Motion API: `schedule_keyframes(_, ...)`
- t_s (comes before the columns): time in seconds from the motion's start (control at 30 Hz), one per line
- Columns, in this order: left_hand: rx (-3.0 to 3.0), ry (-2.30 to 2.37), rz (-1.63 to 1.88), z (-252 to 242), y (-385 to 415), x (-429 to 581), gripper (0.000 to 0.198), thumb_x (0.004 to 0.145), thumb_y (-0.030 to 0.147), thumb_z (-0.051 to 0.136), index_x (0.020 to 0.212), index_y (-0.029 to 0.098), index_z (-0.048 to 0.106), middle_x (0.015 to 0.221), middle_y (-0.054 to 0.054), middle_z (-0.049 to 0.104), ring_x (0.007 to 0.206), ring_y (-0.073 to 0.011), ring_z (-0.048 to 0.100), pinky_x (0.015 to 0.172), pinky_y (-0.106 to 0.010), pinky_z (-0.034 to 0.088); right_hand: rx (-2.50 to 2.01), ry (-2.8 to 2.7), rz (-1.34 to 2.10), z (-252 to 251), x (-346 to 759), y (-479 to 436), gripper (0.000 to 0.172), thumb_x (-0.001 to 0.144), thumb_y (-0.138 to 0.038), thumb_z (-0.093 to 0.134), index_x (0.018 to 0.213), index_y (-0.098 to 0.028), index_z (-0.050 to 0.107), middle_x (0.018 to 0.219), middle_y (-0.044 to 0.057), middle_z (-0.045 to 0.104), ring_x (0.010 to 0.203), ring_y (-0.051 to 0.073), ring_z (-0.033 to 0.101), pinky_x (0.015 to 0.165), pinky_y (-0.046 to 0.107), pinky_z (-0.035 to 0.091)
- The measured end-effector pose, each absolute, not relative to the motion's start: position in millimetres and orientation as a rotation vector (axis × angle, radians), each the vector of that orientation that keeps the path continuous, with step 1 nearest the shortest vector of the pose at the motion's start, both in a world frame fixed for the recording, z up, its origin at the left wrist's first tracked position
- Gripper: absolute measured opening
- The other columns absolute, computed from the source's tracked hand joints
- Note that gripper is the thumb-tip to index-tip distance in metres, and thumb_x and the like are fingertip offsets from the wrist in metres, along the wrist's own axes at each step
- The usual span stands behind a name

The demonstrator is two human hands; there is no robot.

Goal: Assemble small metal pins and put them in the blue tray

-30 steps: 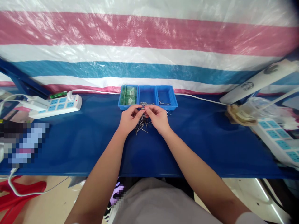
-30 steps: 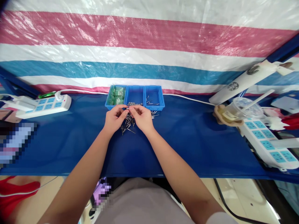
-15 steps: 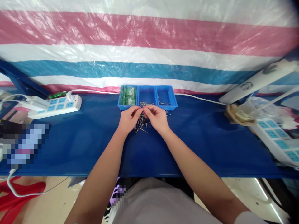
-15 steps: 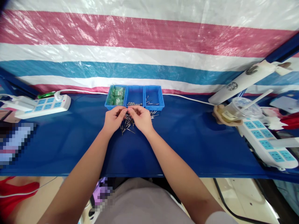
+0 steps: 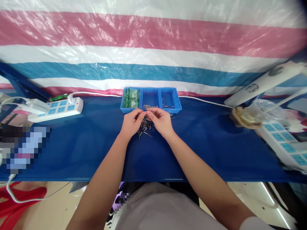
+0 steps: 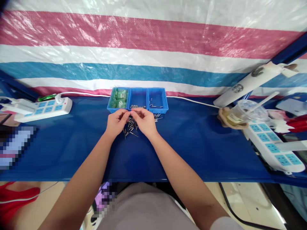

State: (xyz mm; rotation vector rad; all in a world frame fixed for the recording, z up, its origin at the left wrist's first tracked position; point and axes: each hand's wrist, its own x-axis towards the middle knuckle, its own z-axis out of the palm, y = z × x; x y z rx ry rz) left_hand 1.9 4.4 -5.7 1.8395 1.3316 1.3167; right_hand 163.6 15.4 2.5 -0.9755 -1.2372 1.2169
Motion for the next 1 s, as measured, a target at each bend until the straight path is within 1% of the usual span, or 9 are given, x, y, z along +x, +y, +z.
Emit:
schedule_keyframes(0.1, 1.827, 1.307, 1.355, -6.4, 4.2, 3.7, 0.028, 0.096, 0.046, 0.064, 0.1, 0.019, 0.071, 0.067, 0.002, 0.065, 0.058, -0.0112, 0.057, 0.06, -0.024, 0.048, -0.995, -1.188, 1.24, 3.0, 163.9, 16.2, 0.04, 0.075, -0.057, 0.081, 0.092, -0.021, 0.077, 0.08, 0.003, 0.075, 0.069, 0.016, 0.066, 0.067, 0.031, 0.058)
schedule_keyframes(0.17, 1.837, 1.292, 1.384, -8.3, 4.9, 4.5, 0.028, 0.094, 0.043, 0.067, 0.111, 0.021, 0.07, 0.065, 0.004, 0.062, 0.055, -0.01, 0.054, 0.058, -0.023, 0.047, -1.015, -1.162, 1.248, 2.4, 164.3, 17.0, 0.04, 0.074, -0.057, 0.082, 0.091, -0.021, 0.077, 0.079, 0.003, 0.075, 0.069, 0.016, 0.067, 0.067, 0.032, 0.058)
schedule_keyframes(0.23, 1.854, 1.282, 1.401, -10.4, 5.9, 4.5, 0.028, 0.094, 0.041, 0.068, 0.114, 0.022, 0.07, 0.063, 0.005, 0.06, 0.053, -0.0094, 0.052, 0.057, -0.023, 0.047, -1.034, -1.158, 1.25, 1.6, 164.6, 17.6, 0.041, 0.074, -0.058, 0.081, 0.09, -0.021, 0.077, 0.08, 0.004, 0.075, 0.07, 0.016, 0.067, 0.068, 0.033, 0.059)
schedule_keyframes(0.4, 1.868, 1.306, 1.373, -11.1, 7.1, 2.5, 0.023, 0.096, 0.041, 0.065, 0.106, 0.021, 0.07, 0.063, 0.004, 0.061, 0.055, -0.0104, 0.055, 0.059, -0.024, 0.047, -1.03, -1.185, 1.242, 2.5, 164.5, 16.6, 0.041, 0.073, -0.057, 0.082, 0.091, -0.02, 0.077, 0.081, 0.004, 0.076, 0.071, 0.016, 0.067, 0.069, 0.032, 0.058)
schedule_keyframes(0.57, 1.838, 1.304, 1.321, -6.7, 5.4, 1.9, 0.028, 0.099, 0.045, 0.059, 0.094, 0.019, 0.069, 0.065, 0.002, 0.064, 0.058, -0.0114, 0.06, 0.061, -0.025, 0.048, -0.987, -1.212, 1.248, 6.1, 164.0, 13.7, 0.038, 0.074, -0.053, 0.083, 0.092, -0.02, 0.077, 0.081, 0.003, 0.076, 0.069, 0.015, 0.066, 0.069, 0.031, 0.057)
schedule_keyframes(0.63, 1.809, 1.293, 1.315, -6.2, 4.9, 2.3, 0.029, 0.099, 0.046, 0.06, 0.095, 0.019, 0.07, 0.067, 0.001, 0.066, 0.059, -0.0116, 0.061, 0.061, -0.024, 0.049, -0.988, -1.207, 1.25, 5.7, 164.3, 13.7, 0.038, 0.075, -0.054, 0.082, 0.091, -0.02, 0.077, 0.078, 0.003, 0.075, 0.067, 0.014, 0.064, 0.067, 0.031, 0.056)
schedule_keyframes(0.8, 1.836, 1.295, 1.363, -8.5, 5.3, 4.0, 0.03, 0.094, 0.044, 0.067, 0.115, 0.022, 0.07, 0.067, 0.003, 0.067, 0.057, -0.0109, 0.058, 0.061, -0.024, 0.05, -1.009, -1.203, 1.229, 1.5, 165.6, 16.1, 0.038, 0.076, -0.056, 0.08, 0.087, -0.02, 0.077, 0.073, 0.002, 0.072, 0.064, 0.015, 0.062, 0.065, 0.031, 0.054)
schedule_keyframes(0.9, 1.859, 1.299, 1.391, -9.9, 6.2, 4.5, 0.027, 0.094, 0.042, 0.068, 0.111, 0.022, 0.072, 0.063, 0.004, 0.063, 0.055, -0.0102, 0.055, 0.06, -0.024, 0.049, -1.017, -1.21, 1.232, 0.2, 165.6, 17.0, 0.037, 0.077, -0.055, 0.08, 0.087, -0.02, 0.077, 0.072, 0.002, 0.072, 0.063, 0.015, 0.062, 0.064, 0.031, 0.053)
schedule_keyframes(1.0, 1.851, 1.333, 1.377, -10.8, 7.3, 3.9, 0.023, 0.095, 0.042, 0.067, 0.105, 0.022, 0.072, 0.063, 0.004, 0.063, 0.056, -0.0107, 0.057, 0.061, -0.024, 0.049, -1.013, -1.218, 1.227, 0.7, 164.9, 16.7, 0.037, 0.076, -0.055, 0.081, 0.087, -0.02, 0.077, 0.073, 0.002, 0.073, 0.064, 0.015, 0.063, 0.065, 0.031, 0.054)
